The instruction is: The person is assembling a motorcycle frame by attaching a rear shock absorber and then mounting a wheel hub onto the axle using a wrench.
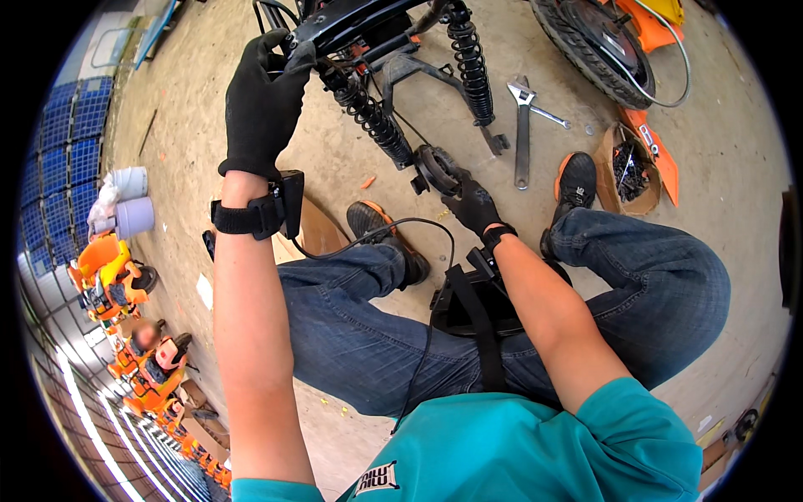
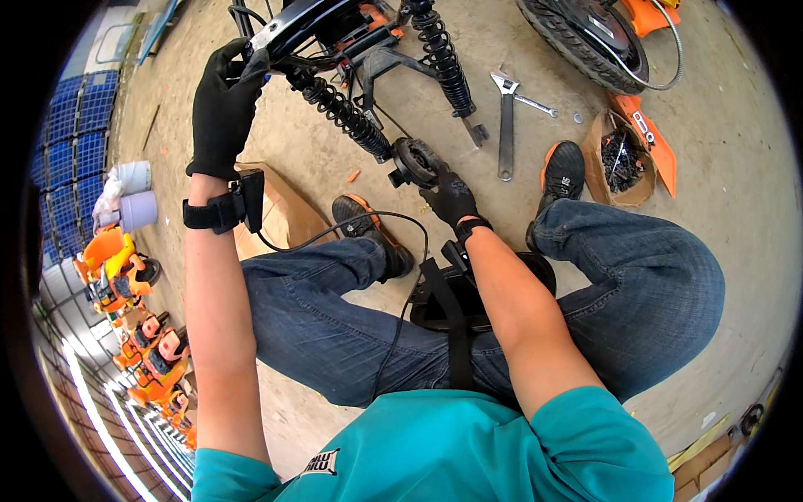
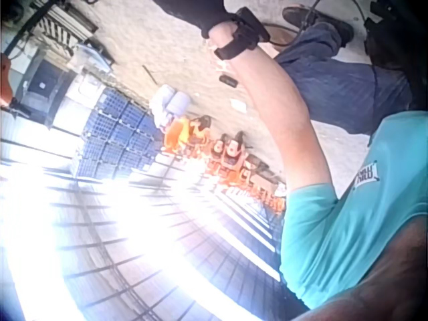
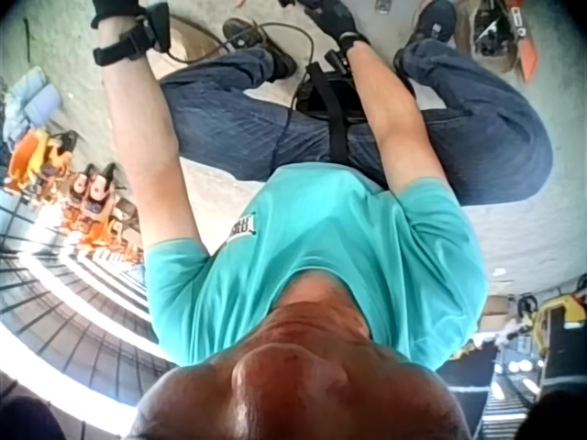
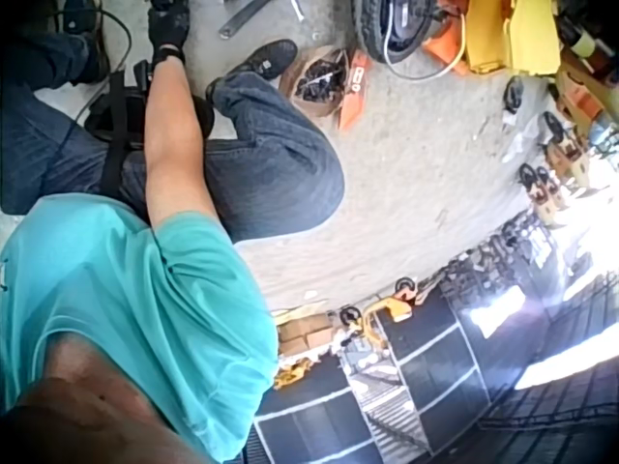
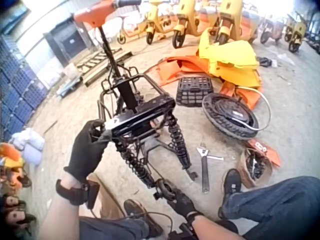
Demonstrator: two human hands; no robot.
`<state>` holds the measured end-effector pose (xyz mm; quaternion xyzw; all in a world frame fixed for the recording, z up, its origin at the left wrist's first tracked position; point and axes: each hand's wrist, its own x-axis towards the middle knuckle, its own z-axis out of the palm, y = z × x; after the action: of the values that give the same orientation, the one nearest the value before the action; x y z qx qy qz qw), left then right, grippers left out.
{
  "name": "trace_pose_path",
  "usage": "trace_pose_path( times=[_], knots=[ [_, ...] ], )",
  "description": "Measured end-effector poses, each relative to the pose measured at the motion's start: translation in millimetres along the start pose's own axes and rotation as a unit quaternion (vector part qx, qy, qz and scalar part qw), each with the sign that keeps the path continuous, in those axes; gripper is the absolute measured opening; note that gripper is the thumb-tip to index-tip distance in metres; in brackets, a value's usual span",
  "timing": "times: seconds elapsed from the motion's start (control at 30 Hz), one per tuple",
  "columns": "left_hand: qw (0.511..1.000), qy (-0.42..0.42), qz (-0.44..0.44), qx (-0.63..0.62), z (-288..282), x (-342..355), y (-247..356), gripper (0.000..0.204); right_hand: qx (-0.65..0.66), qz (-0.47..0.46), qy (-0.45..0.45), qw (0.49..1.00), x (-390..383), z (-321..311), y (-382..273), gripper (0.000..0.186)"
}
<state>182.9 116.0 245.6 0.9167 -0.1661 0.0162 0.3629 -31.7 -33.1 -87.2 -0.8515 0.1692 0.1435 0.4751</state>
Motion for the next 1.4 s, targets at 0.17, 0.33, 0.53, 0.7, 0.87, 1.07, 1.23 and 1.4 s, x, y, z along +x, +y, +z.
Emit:
trace_pose_path(
  times=[0.17,0.33,0.53,0.7,0.87,1.07,1.23,1.4],
  knots=[
    [1.000,0.001,0.001,0.008,2,0,2,0.045,0.015,-0.016,0.012,1.000,0,0,3,0.073],
    [1.000,0.011,0.018,0.008,2,1,0,0.045,0.015,-0.006,0.004,1.000,1,0,2,0.075],
    [1.000,-0.007,0.012,0.002,2,0,-6,0.045,0.014,0.023,-0.028,0.999,-1,-9,-7,0.075],
    [1.000,-0.018,-0.007,-0.002,2,-1,-2,0.047,0.016,0.019,-0.018,1.000,-1,-6,-5,0.076],
    [1.000,-0.009,0.014,0.012,3,-1,-4,0.047,0.027,0.015,-0.022,0.999,-3,-9,-9,0.075],
    [1.000,-0.009,0.010,0.026,5,-3,0,0.049,0.027,0.011,-0.020,0.999,-2,-7,-5,0.077],
    [0.999,0.001,0.019,0.043,7,-3,2,0.049,0.000,0.009,-0.014,1.000,1,1,3,0.080],
    [0.998,-0.021,-0.007,0.061,7,-5,6,0.052,0.006,-0.012,0.009,1.000,1,5,8,0.080]
  ],
)
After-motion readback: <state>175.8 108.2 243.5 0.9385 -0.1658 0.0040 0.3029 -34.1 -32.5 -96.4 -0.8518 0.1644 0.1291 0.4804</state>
